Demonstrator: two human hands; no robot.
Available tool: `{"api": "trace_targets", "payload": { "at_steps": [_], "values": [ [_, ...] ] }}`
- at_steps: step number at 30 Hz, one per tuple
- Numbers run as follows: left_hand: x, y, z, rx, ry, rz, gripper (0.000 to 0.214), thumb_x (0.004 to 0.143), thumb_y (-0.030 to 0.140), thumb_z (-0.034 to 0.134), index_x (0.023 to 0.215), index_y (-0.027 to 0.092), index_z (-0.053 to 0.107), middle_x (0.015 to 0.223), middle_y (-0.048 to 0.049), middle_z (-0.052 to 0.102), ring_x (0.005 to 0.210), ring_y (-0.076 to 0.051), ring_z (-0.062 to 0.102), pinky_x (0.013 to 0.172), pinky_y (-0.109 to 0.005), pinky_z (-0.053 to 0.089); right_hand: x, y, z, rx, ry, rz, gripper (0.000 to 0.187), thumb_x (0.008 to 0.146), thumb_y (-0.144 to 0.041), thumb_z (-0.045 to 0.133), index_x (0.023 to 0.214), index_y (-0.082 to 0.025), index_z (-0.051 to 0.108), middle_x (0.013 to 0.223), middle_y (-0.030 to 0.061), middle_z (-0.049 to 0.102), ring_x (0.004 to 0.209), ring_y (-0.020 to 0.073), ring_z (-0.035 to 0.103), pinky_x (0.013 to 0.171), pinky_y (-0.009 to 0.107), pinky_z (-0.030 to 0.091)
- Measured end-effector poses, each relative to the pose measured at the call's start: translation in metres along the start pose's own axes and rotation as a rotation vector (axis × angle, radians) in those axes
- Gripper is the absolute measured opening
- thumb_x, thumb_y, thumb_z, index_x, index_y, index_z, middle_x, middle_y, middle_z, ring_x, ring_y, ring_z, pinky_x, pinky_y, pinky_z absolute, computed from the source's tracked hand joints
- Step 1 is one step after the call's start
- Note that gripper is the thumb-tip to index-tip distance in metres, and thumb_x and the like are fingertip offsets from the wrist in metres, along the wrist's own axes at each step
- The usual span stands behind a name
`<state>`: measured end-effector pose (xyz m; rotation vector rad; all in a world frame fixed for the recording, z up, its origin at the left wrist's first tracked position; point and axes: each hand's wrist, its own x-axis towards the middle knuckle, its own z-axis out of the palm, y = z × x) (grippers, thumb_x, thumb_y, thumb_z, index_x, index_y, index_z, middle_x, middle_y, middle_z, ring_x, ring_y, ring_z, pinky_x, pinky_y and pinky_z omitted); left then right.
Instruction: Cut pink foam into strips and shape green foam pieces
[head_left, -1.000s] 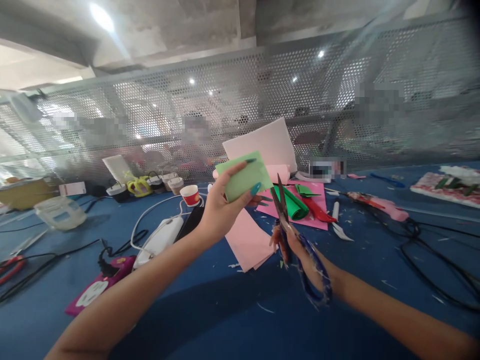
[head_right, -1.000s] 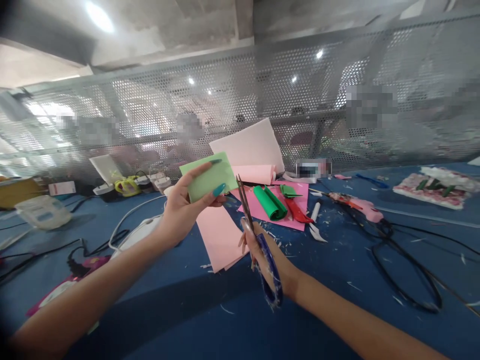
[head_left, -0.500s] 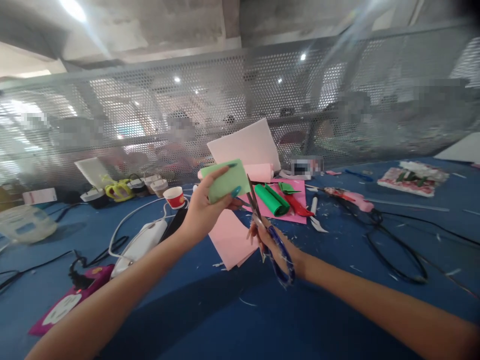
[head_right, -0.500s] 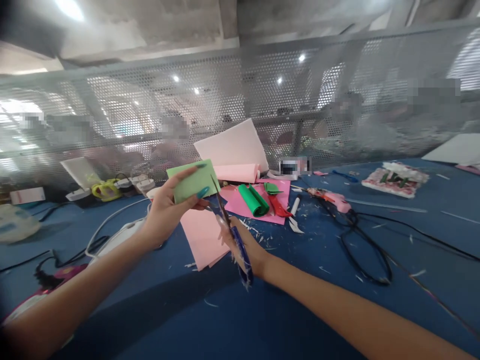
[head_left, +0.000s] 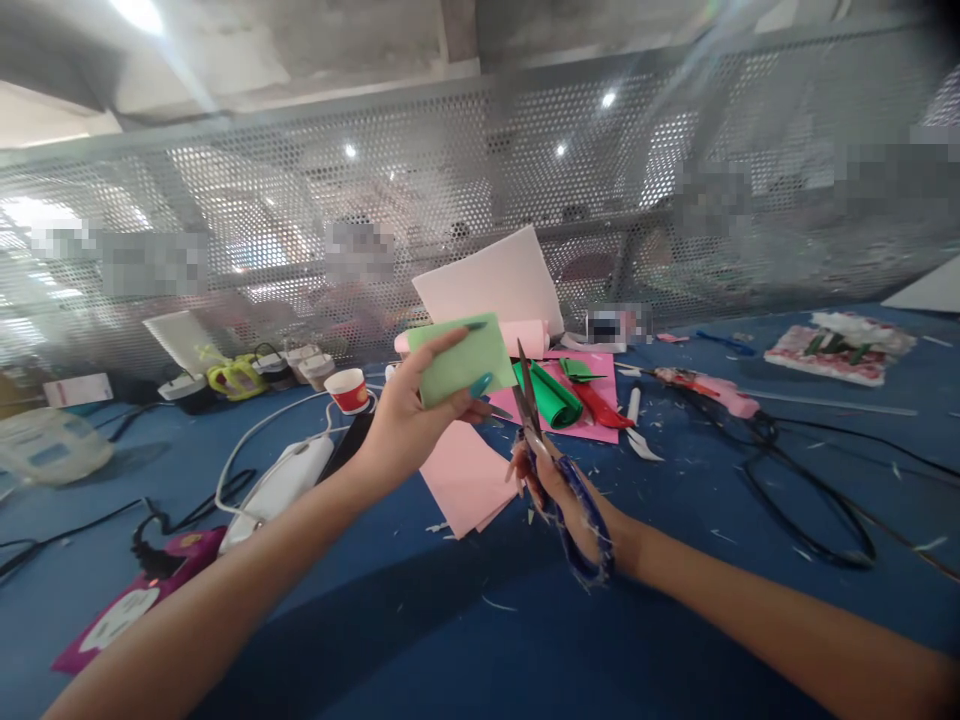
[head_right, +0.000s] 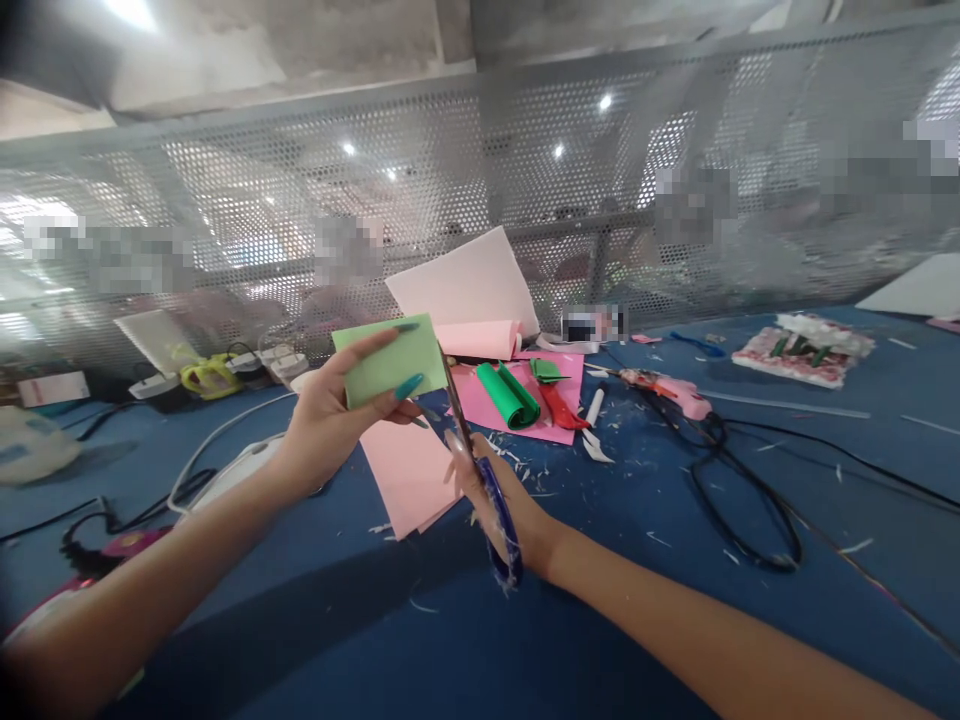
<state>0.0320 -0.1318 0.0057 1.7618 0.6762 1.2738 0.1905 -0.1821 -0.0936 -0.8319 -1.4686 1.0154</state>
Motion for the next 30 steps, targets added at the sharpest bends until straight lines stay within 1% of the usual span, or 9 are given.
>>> {"api": "trace_targets", "payload": {
  "at_steps": [3,6,9,12,17,22,30],
  "values": [
    [-0.002,0.0,0.002,-0.02,-0.01,-0.005,0.056,0.074,0.013,0.067,0.126,0.023,0.049,0.085,-0.0033,0.067,0.064,-0.018,0.068,0.064,-0.034,0.06,-0.002,-0.002,0.002,0.044,0.005,0.018,0.035,0.088,-0.057,0.036,0.082,-0.023,0.044,0.071,-0.0019,0.041,0.056,0.0117,0.036,0.053,0.026,0.036],
    [-0.004,-0.003,0.003,-0.045,-0.009,0.008,0.057,0.074,0.014,0.067,0.127,0.025,0.048,0.089,-0.0037,0.067,0.069,-0.02,0.069,0.065,-0.033,0.06,-0.002,-0.004,0.003,0.078,0.017,0.025,0.038,0.084,-0.06,0.041,0.084,-0.023,0.047,0.068,-0.0029,0.039,0.053,0.011,0.033,0.053,0.026,0.036],
    [-0.006,-0.007,0.004,-0.053,-0.011,0.017,0.057,0.074,0.014,0.067,0.127,0.026,0.049,0.094,-0.0047,0.066,0.072,-0.021,0.069,0.066,-0.033,0.06,-0.003,-0.004,0.001,0.028,0.005,0.008,0.04,0.086,-0.06,0.039,0.078,-0.022,0.047,0.065,-0.0034,0.038,0.053,0.0106,0.031,0.053,0.026,0.035],
    [-0.007,-0.011,0.006,-0.05,-0.034,0.006,0.055,0.075,0.014,0.066,0.126,0.025,0.049,0.097,-0.0058,0.066,0.072,-0.021,0.069,0.066,-0.034,0.061,-0.003,-0.003,0.0,-0.031,-0.016,-0.027,0.04,0.088,-0.058,0.035,0.076,-0.022,0.047,0.064,-0.0033,0.037,0.054,0.0109,0.031,0.052,0.026,0.033],
    [-0.008,-0.015,0.006,-0.035,-0.049,0.014,0.055,0.075,0.015,0.066,0.126,0.026,0.049,0.101,-0.0058,0.065,0.071,-0.02,0.069,0.067,-0.035,0.061,-0.003,-0.002,0.0,-0.002,0.004,-0.014,0.037,0.087,-0.058,0.037,0.08,-0.023,0.048,0.066,-0.0026,0.038,0.054,0.0119,0.032,0.051,0.027,0.032],
    [-0.008,-0.012,0.006,-0.032,-0.049,0.007,0.056,0.074,0.017,0.067,0.126,0.026,0.049,0.101,-0.0066,0.065,0.071,-0.021,0.069,0.067,-0.035,0.06,-0.004,-0.005,-0.001,-0.06,-0.019,-0.013,0.034,0.09,-0.054,0.035,0.083,-0.023,0.045,0.07,-0.002,0.04,0.056,0.0117,0.034,0.054,0.027,0.035],
    [-0.01,-0.01,0.007,0.032,-0.076,0.047,0.055,0.077,0.019,0.065,0.127,0.024,0.046,0.1,-0.0064,0.065,0.069,-0.019,0.069,0.066,-0.033,0.061,-0.003,-0.01,0.001,-0.097,-0.015,0.007,0.035,0.09,-0.055,0.034,0.079,-0.023,0.045,0.067,-0.0013,0.038,0.055,0.0132,0.034,0.051,0.028,0.035]
  ]
}}
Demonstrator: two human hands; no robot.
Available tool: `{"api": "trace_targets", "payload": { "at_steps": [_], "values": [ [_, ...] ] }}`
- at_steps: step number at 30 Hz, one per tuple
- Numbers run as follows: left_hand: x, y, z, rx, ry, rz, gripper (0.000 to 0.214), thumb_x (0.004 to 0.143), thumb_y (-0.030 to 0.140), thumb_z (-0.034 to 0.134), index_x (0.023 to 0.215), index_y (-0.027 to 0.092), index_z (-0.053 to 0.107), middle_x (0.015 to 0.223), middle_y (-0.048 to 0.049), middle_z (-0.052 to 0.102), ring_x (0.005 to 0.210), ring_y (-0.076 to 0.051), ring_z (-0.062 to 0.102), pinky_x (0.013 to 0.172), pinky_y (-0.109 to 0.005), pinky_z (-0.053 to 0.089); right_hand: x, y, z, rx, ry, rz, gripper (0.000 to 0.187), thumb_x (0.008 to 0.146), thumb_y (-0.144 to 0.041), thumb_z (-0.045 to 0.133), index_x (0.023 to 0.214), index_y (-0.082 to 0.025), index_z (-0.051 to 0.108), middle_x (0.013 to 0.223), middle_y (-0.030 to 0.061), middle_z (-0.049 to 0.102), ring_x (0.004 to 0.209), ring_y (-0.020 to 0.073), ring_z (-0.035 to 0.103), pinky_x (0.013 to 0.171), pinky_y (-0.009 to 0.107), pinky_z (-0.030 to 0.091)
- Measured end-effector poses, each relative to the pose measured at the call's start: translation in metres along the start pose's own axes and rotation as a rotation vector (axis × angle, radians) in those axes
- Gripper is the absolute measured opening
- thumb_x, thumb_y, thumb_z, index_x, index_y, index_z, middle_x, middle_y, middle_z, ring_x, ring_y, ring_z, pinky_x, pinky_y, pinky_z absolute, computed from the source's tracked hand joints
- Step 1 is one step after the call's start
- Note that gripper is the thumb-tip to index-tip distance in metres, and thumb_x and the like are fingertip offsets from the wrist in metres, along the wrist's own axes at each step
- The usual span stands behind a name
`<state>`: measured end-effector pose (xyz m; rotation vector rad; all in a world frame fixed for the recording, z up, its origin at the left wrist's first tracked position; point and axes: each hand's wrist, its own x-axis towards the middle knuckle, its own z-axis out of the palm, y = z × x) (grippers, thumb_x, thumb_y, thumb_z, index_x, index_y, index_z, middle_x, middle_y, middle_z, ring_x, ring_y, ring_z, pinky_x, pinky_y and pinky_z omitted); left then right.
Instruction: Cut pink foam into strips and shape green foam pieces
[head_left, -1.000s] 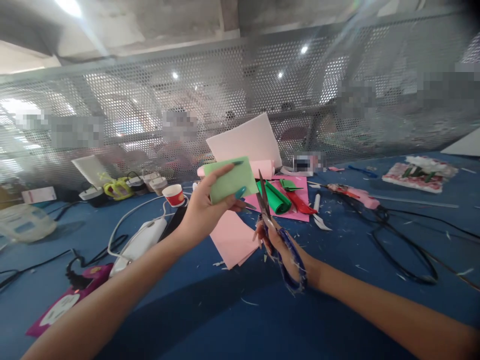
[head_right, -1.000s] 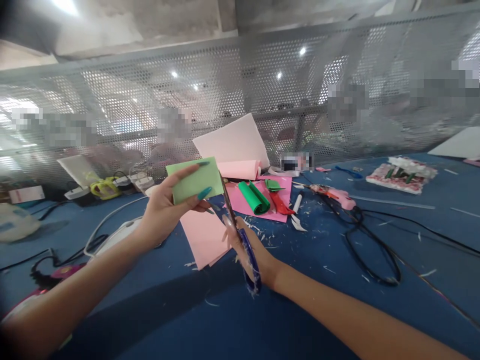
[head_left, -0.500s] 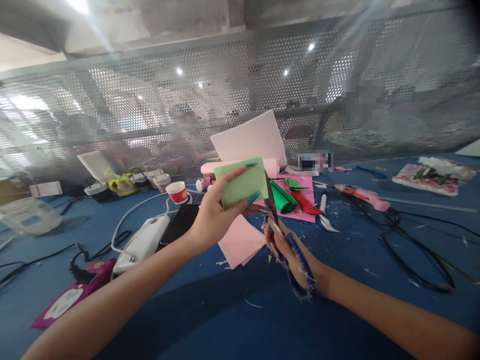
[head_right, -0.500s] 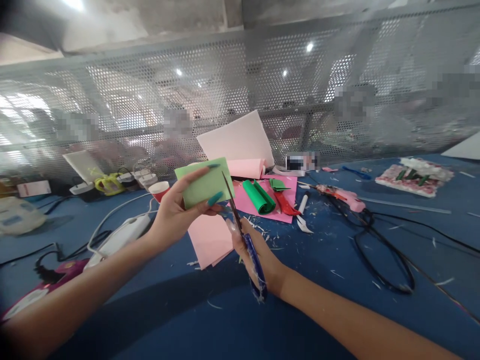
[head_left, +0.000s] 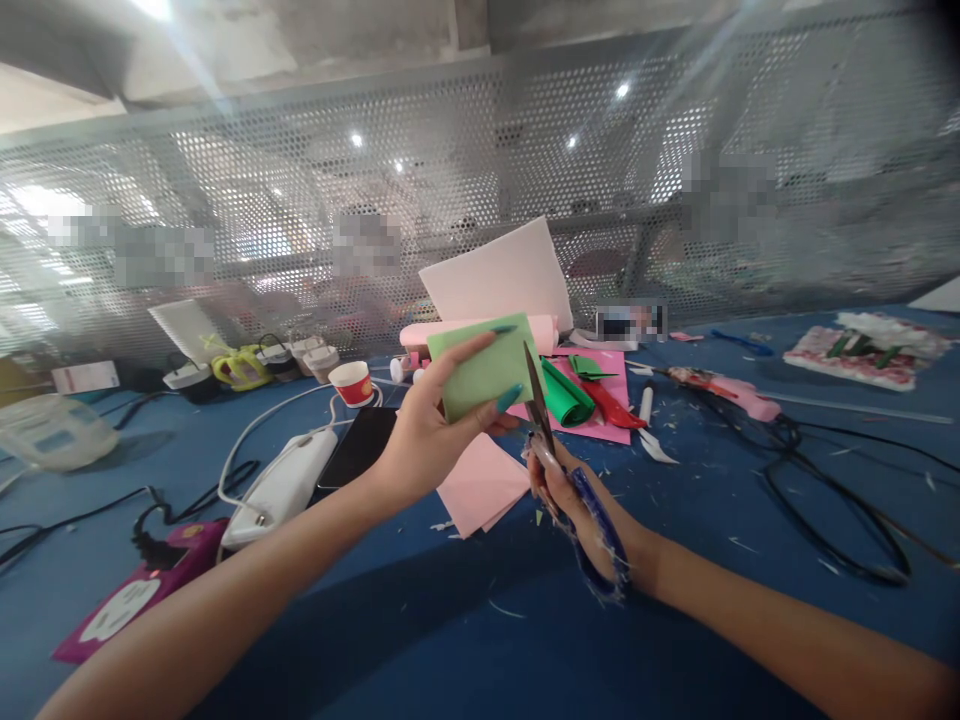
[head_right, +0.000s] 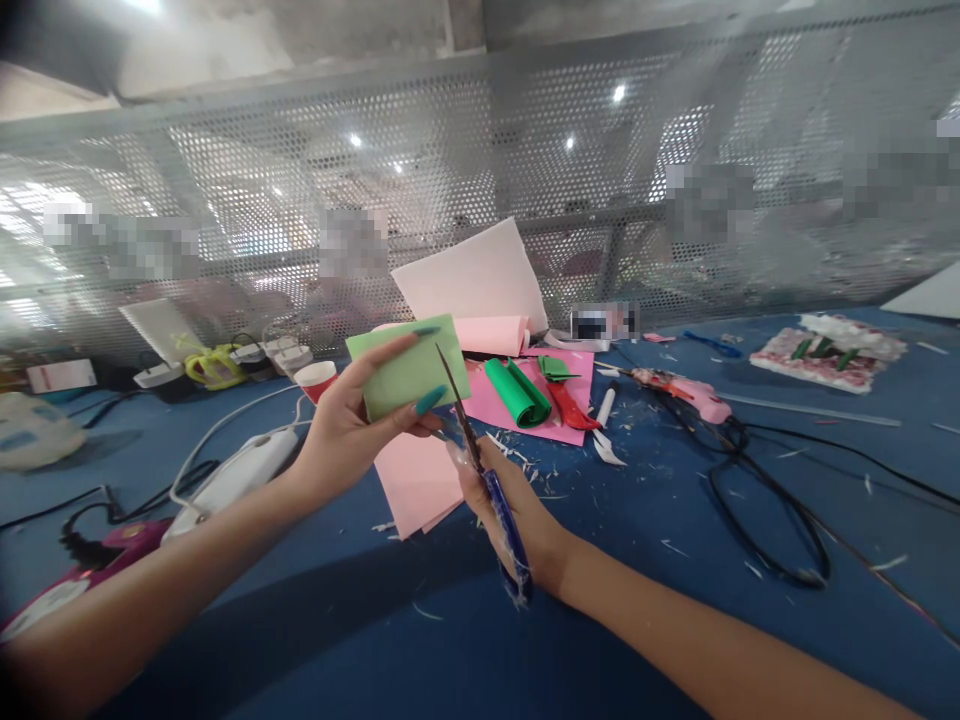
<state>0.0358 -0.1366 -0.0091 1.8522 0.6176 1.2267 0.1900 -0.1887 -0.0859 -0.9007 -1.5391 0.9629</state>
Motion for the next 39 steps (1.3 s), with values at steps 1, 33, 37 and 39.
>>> {"api": "trace_targets", "payload": {
  "at_steps": [1,33,37,39],
  "values": [
    [-0.0003,-0.0004,-0.0001,0.007,-0.004,0.006,0.054,0.077,0.019,0.064,0.128,0.024,0.046,0.101,-0.0065,0.065,0.069,-0.018,0.069,0.066,-0.033,0.061,0.0,-0.0005,0.0002,-0.001,0.0,0.001,0.035,0.089,-0.055,0.034,0.079,-0.023,0.044,0.066,-0.0013,0.038,0.054,0.0133,0.034,0.051,0.028,0.035],
    [-0.002,-0.0037,0.0006,0.036,-0.037,0.082,0.059,0.08,0.022,0.062,0.133,0.025,0.036,0.105,-0.0092,0.064,0.069,-0.02,0.07,0.063,-0.034,0.062,-0.002,-0.0088,0.0024,-0.056,0.024,-0.031,0.041,0.088,-0.059,0.034,0.073,-0.022,0.043,0.06,-0.0034,0.036,0.052,0.0122,0.032,0.047,0.027,0.03],
    [-0.0021,-0.0055,0.0003,0.024,-0.042,0.075,0.06,0.08,0.024,0.062,0.134,0.026,0.035,0.097,-0.0076,0.066,0.068,-0.02,0.069,0.063,-0.035,0.062,-0.0016,-0.0077,0.0018,-0.071,0.012,-0.041,0.04,0.089,-0.057,0.033,0.074,-0.021,0.043,0.06,-0.0038,0.036,0.051,0.0119,0.032,0.048,0.027,0.03],
    [-0.0024,-0.0061,0.0003,0.019,-0.048,0.086,0.062,0.081,0.025,0.061,0.136,0.028,0.032,0.096,-0.007,0.066,0.068,-0.02,0.069,0.063,-0.036,0.062,-0.0016,-0.007,0.0017,-0.068,0.017,-0.039,0.039,0.089,-0.056,0.033,0.074,-0.021,0.043,0.06,-0.0041,0.036,0.051,0.0116,0.032,0.048,0.027,0.029]
  ]
}}
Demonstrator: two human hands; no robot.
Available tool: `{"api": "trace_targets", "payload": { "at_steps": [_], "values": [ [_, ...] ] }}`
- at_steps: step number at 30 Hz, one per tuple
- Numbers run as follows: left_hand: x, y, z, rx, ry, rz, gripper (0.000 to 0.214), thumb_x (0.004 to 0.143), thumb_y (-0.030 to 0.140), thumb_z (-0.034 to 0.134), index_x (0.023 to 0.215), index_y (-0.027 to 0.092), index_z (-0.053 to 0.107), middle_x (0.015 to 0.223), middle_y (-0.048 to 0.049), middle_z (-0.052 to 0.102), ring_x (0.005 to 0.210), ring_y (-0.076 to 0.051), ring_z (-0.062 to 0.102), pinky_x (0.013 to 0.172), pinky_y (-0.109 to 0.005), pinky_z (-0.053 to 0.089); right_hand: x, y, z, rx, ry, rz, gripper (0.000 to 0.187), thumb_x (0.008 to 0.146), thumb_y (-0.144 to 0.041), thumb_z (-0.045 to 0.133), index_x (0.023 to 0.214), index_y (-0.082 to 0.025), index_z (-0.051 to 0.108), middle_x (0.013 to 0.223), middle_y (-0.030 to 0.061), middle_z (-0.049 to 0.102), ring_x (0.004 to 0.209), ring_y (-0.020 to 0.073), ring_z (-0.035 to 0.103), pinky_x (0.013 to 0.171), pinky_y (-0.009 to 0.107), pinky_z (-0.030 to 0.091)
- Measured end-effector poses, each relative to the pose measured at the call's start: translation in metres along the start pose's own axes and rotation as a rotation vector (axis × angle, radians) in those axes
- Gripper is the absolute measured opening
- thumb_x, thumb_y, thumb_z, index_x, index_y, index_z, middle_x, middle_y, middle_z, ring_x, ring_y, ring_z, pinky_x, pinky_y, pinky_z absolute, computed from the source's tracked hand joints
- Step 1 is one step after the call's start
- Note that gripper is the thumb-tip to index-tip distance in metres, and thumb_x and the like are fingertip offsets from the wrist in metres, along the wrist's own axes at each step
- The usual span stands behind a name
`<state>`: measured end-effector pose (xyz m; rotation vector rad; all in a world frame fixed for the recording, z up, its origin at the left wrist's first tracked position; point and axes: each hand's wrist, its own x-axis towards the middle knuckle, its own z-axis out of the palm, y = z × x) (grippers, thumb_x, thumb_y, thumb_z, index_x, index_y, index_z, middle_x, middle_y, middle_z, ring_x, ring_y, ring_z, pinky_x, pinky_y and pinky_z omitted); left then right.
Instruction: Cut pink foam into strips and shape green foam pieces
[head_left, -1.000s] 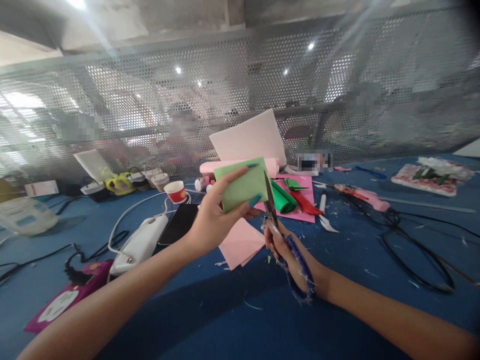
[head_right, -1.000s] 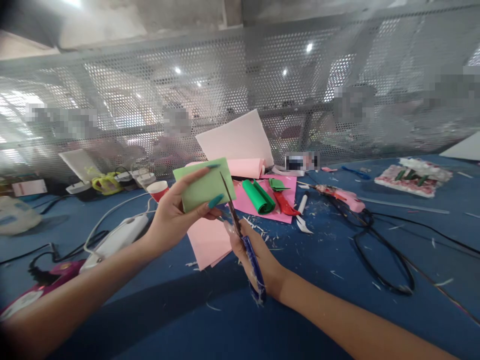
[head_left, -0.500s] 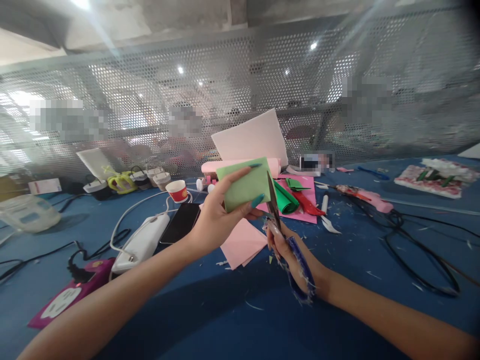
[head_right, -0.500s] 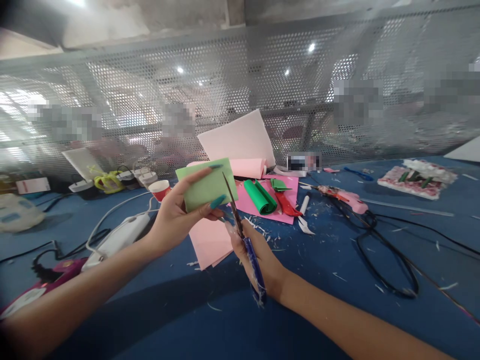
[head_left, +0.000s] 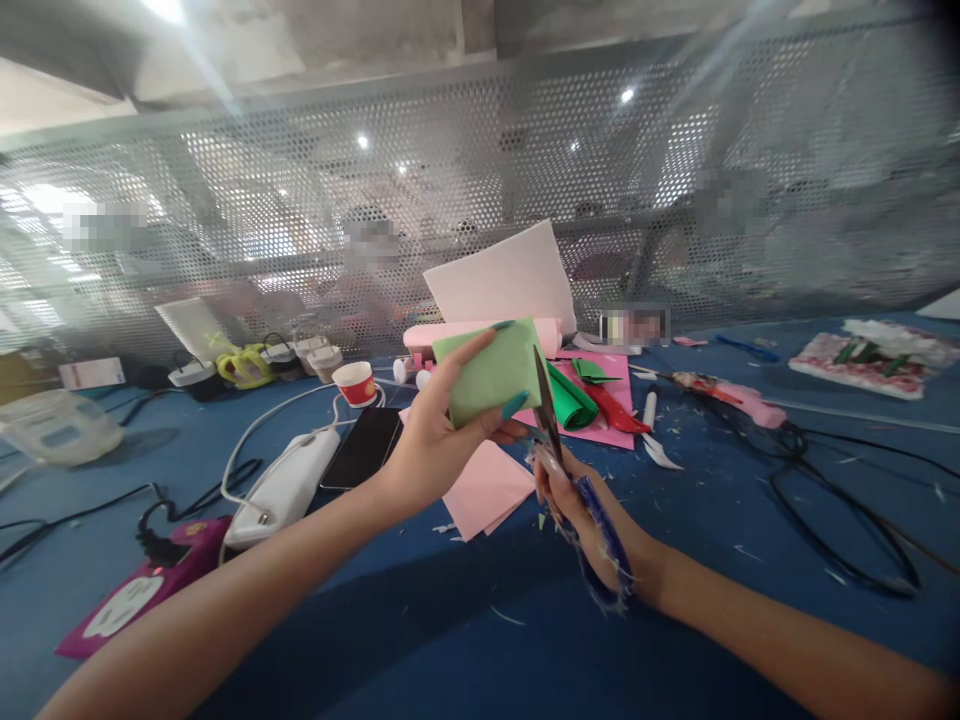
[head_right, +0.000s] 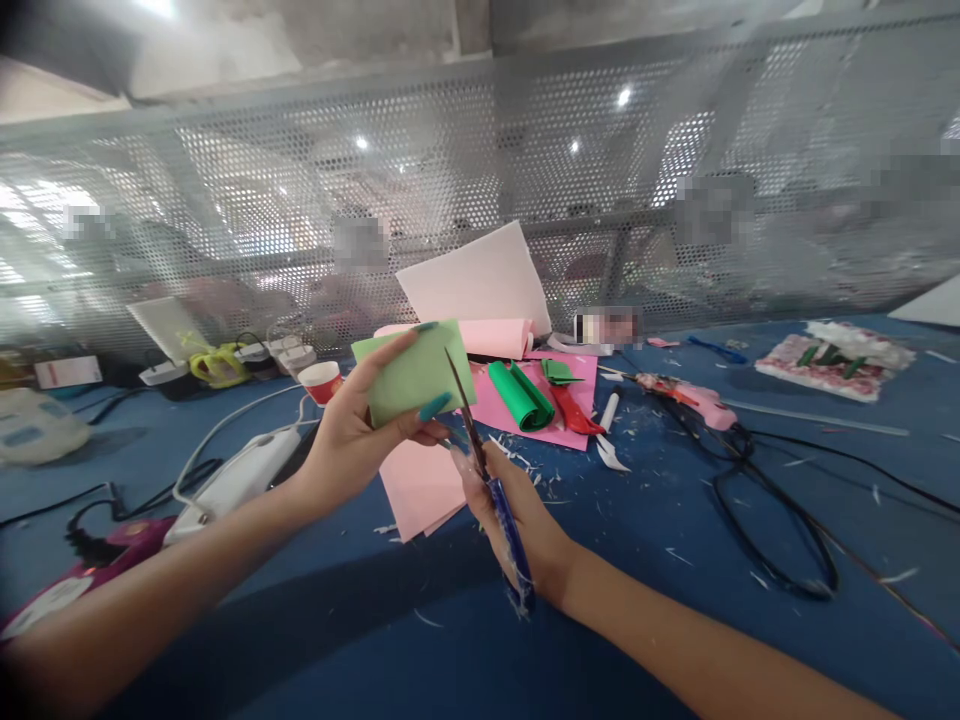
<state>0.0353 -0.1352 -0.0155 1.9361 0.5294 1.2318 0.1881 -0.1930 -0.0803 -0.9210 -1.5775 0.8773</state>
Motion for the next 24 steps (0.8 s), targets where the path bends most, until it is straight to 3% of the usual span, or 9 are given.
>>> {"api": "trace_targets", "payload": {
  "at_steps": [5,11,16,24],
  "values": [
    [0.0,-0.0005,0.0007,-0.015,-0.008,0.035,0.065,0.08,0.027,0.062,0.136,0.036,0.029,0.109,-0.0072,0.061,0.066,-0.02,0.069,0.06,-0.038,0.061,-0.0011,0.0014,-0.0002,-0.006,0.006,0.032,0.037,0.091,-0.053,0.033,0.074,-0.021,0.042,0.06,-0.0043,0.035,0.051,0.0113,0.031,0.047,0.026,0.028],
    [-0.0007,-0.004,0.001,-0.009,-0.017,0.043,0.065,0.083,0.029,0.059,0.138,0.037,0.025,0.092,-0.0039,0.064,0.064,-0.02,0.068,0.059,-0.039,0.061,-0.0017,-0.0008,-0.0001,-0.021,0.019,0.044,0.037,0.09,-0.053,0.033,0.074,-0.021,0.043,0.058,-0.004,0.035,0.05,0.0115,0.031,0.045,0.025,0.028],
    [-0.0029,-0.0037,0.0011,-0.007,-0.006,0.002,0.066,0.082,0.03,0.059,0.137,0.04,0.024,0.101,-0.005,0.062,0.065,-0.019,0.068,0.061,-0.04,0.061,-0.0021,-0.0021,0.0004,-0.039,0.046,0.042,0.038,0.09,-0.053,0.033,0.072,-0.022,0.044,0.058,-0.0035,0.035,0.05,0.0123,0.031,0.045,0.026,0.028],
    [-0.0034,-0.0048,0.0002,-0.011,-0.022,-0.017,0.069,0.083,0.031,0.059,0.139,0.039,0.02,0.096,-0.0046,0.064,0.068,-0.021,0.069,0.061,-0.04,0.061,-0.0035,0.0014,0.0,-0.033,0.042,0.054,0.034,0.09,-0.051,0.034,0.074,-0.022,0.044,0.058,-0.0043,0.033,0.05,0.0125,0.03,0.048,0.026,0.029]
  ]
}}
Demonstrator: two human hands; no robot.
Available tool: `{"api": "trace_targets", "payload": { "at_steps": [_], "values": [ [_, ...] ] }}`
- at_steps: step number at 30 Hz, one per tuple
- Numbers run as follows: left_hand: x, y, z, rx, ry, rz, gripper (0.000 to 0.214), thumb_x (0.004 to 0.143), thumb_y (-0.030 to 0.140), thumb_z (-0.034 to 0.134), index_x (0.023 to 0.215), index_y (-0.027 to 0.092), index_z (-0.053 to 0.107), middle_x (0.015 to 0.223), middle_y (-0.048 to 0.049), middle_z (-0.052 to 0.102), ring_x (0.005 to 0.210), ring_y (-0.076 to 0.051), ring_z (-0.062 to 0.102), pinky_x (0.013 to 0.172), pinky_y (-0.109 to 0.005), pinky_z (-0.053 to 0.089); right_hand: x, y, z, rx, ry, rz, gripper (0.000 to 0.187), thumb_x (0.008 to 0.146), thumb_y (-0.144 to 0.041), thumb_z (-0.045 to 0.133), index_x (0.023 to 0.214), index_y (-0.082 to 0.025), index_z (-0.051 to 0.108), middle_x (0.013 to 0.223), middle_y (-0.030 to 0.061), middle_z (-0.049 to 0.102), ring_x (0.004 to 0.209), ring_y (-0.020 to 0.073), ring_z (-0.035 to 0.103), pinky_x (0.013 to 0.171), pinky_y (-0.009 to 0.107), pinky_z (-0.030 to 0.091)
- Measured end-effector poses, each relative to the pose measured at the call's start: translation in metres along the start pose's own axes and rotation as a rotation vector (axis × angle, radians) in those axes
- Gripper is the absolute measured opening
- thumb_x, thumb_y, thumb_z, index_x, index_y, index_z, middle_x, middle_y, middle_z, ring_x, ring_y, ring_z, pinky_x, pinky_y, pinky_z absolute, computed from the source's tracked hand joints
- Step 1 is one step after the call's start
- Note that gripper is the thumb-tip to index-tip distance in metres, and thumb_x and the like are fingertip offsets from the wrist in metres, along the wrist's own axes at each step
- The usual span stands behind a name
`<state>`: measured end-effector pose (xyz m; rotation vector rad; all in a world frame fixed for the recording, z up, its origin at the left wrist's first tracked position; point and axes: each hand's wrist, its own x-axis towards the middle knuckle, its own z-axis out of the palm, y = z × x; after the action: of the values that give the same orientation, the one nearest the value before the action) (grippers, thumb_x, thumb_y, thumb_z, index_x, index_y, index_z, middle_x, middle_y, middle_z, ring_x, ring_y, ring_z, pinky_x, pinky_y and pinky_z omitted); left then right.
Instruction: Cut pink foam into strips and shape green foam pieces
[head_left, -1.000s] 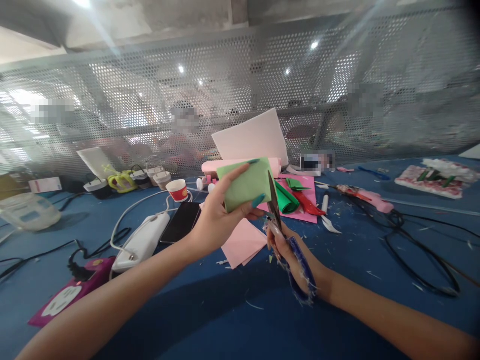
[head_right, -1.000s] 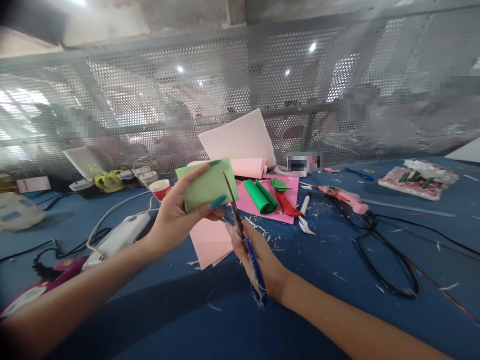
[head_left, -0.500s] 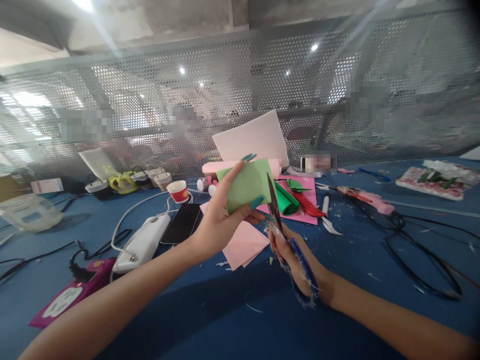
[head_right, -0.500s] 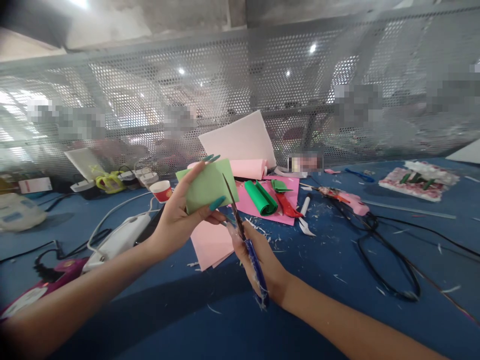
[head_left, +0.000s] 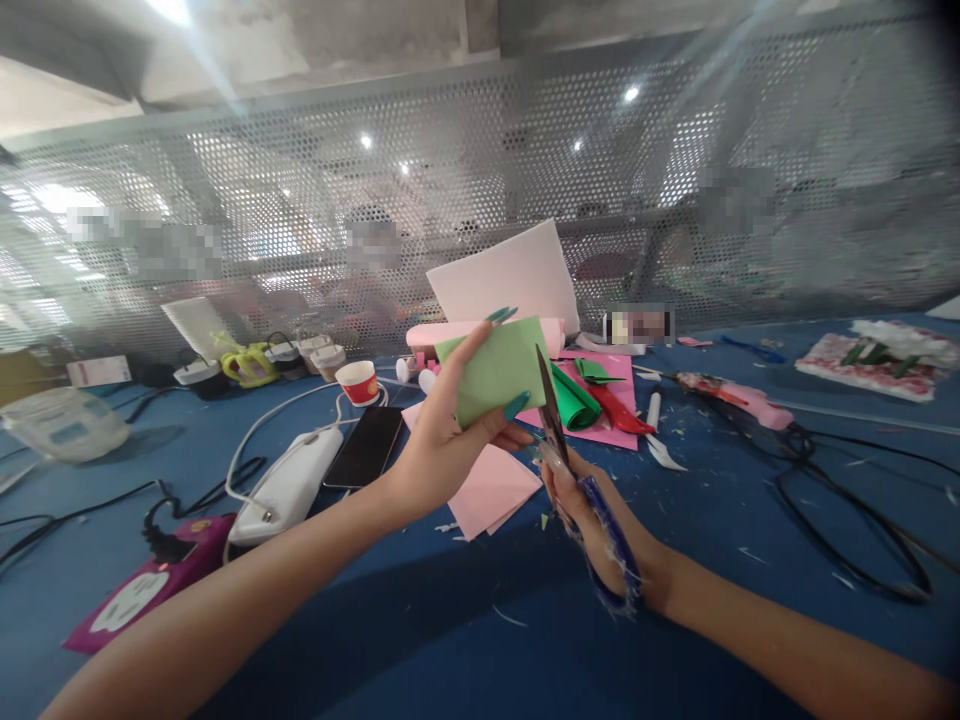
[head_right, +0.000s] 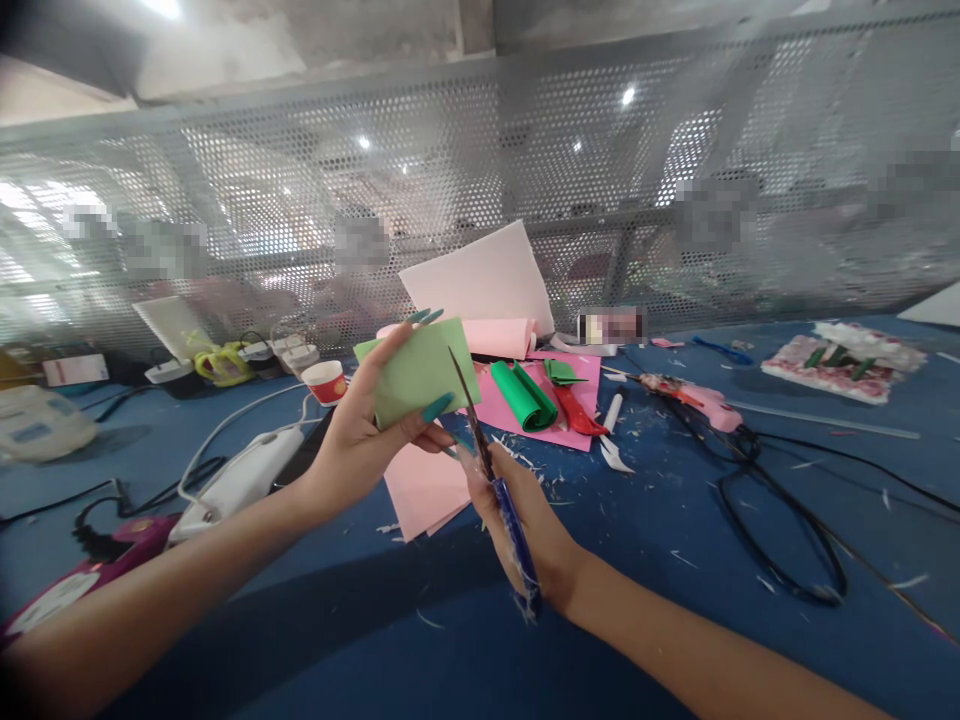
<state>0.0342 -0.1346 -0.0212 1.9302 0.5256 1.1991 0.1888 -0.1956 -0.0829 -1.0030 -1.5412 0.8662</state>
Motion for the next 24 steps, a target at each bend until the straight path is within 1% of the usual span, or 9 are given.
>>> {"api": "trace_targets", "payload": {
  "at_steps": [3,9,13,18,24],
  "values": [
    [0.0004,0.0003,-0.0003,0.002,-0.004,-0.006,0.069,0.082,0.032,0.059,0.139,0.039,0.02,0.097,-0.0048,0.064,0.067,-0.021,0.069,0.06,-0.039,0.061,-0.0004,-0.0031,0.0005,0.002,0.0,0.024,0.035,0.09,-0.051,0.035,0.072,-0.022,0.042,0.057,-0.0047,0.031,0.049,0.0124,0.028,0.047,0.026,0.027],
    [0.001,0.0011,-0.0006,-0.024,-0.019,-0.02,0.069,0.083,0.03,0.059,0.139,0.039,0.019,0.092,-0.0034,0.065,0.067,-0.021,0.069,0.061,-0.04,0.061,-0.0001,0.0005,0.001,0.018,-0.013,0.009,0.03,0.092,-0.049,0.033,0.081,-0.022,0.041,0.063,-0.0043,0.028,0.052,0.012,0.023,0.045,0.025,0.024],
    [0.0008,0.0008,-0.0005,-0.021,-0.026,-0.024,0.069,0.083,0.031,0.058,0.139,0.039,0.018,0.089,-0.0028,0.064,0.068,-0.021,0.069,0.061,-0.041,0.061,-0.0001,0.0009,0.0012,0.028,-0.012,0.007,0.029,0.092,-0.048,0.033,0.081,-0.022,0.04,0.064,-0.0041,0.027,0.053,0.0119,0.023,0.044,0.025,0.025],
    [0.0,0.0001,0.0005,-0.03,-0.016,-0.02,0.068,0.083,0.032,0.058,0.138,0.041,0.019,0.097,-0.0041,0.063,0.068,-0.021,0.069,0.061,-0.04,0.061,-0.0007,0.0006,0.0013,0.021,-0.005,0.004,0.031,0.092,-0.049,0.032,0.076,-0.023,0.038,0.061,-0.005,0.026,0.05,0.0117,0.023,0.044,0.025,0.023],
    [-0.0004,-0.0013,0.0006,-0.01,-0.035,-0.012,0.07,0.084,0.035,0.056,0.14,0.04,0.015,0.086,-0.0023,0.064,0.067,-0.022,0.069,0.06,-0.04,0.061,-0.0008,0.0044,0.0009,0.001,-0.004,-0.011,0.031,0.093,-0.047,0.031,0.075,-0.023,0.037,0.059,-0.0051,0.027,0.049,0.0117,0.024,0.044,0.025,0.023]
  ]
}}
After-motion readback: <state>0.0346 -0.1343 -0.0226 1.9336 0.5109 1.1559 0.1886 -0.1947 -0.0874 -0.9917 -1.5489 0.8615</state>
